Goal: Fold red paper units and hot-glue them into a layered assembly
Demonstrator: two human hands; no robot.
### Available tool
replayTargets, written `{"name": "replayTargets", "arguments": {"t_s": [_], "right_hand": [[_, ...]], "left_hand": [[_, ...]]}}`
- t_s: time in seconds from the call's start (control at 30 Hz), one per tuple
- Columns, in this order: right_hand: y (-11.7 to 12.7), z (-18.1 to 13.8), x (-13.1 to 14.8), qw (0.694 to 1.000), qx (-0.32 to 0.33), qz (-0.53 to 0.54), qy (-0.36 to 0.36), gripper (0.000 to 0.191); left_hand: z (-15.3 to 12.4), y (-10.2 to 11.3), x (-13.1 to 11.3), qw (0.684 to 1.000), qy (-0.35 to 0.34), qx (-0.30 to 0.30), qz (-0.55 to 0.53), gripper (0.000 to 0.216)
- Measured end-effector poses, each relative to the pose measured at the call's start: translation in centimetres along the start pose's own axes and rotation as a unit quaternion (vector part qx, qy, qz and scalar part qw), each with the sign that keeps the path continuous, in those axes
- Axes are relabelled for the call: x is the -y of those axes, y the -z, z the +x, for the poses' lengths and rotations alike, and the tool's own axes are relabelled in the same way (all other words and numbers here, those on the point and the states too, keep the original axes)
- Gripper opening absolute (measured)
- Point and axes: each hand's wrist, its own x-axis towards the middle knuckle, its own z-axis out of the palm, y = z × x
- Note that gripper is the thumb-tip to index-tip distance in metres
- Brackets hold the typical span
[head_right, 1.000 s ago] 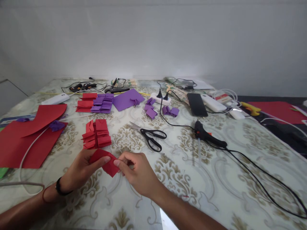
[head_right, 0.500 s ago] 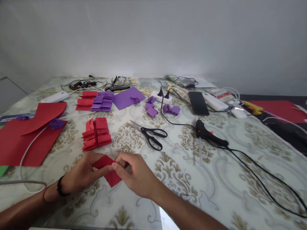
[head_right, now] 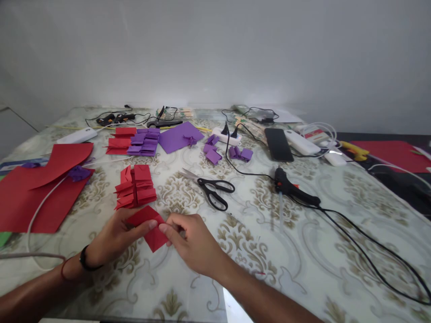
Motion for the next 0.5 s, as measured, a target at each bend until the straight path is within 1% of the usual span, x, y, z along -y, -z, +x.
{"name": "replayTargets", "arguments": {"t_s": [0.07, 0.17, 0.23, 0.27, 0.3, 0.4, 0.5], "right_hand": [[0.0, 0.0, -0.2, 1.0, -0.021, 0.014, -0.004, 0.041], [-0.1, 0.2, -0.5, 0.997, -0.044, 0.058, -0.017, 0.032], [-0.1, 0.3, -0.7, 0.994, -0.054, 0.089, -0.018, 0.02], [-0.2, 0.4, -0.7, 0.993, -0.059, 0.103, -0.018, 0.017], [-0.2, 0.5, -0.8, 0.991, -0.066, 0.115, -0.018, 0.019], [-0.5, 0.5, -0.8, 0.988, -0.093, 0.123, -0.015, 0.026], [-0.6, 0.4, -0.8, 0.988, -0.116, 0.106, -0.001, 0.024]], "left_hand": [[0.1, -0.2, 0.2, 0.999, -0.002, 0.023, -0.049, 0.032], [0.4, -0.6, 0.8, 0.982, -0.008, 0.057, -0.178, 0.026], [0.5, -0.9, 1.2, 0.97, -0.007, 0.037, -0.241, 0.037], [0.6, -1.0, 1.4, 0.966, -0.004, 0.018, -0.258, 0.042], [0.6, -1.0, 1.4, 0.963, -0.003, -0.002, -0.268, 0.044], [0.7, -0.9, 1.3, 0.962, -0.009, -0.045, -0.269, 0.042], [0.6, -0.8, 0.9, 0.968, -0.024, -0.047, -0.245, 0.036]]}}
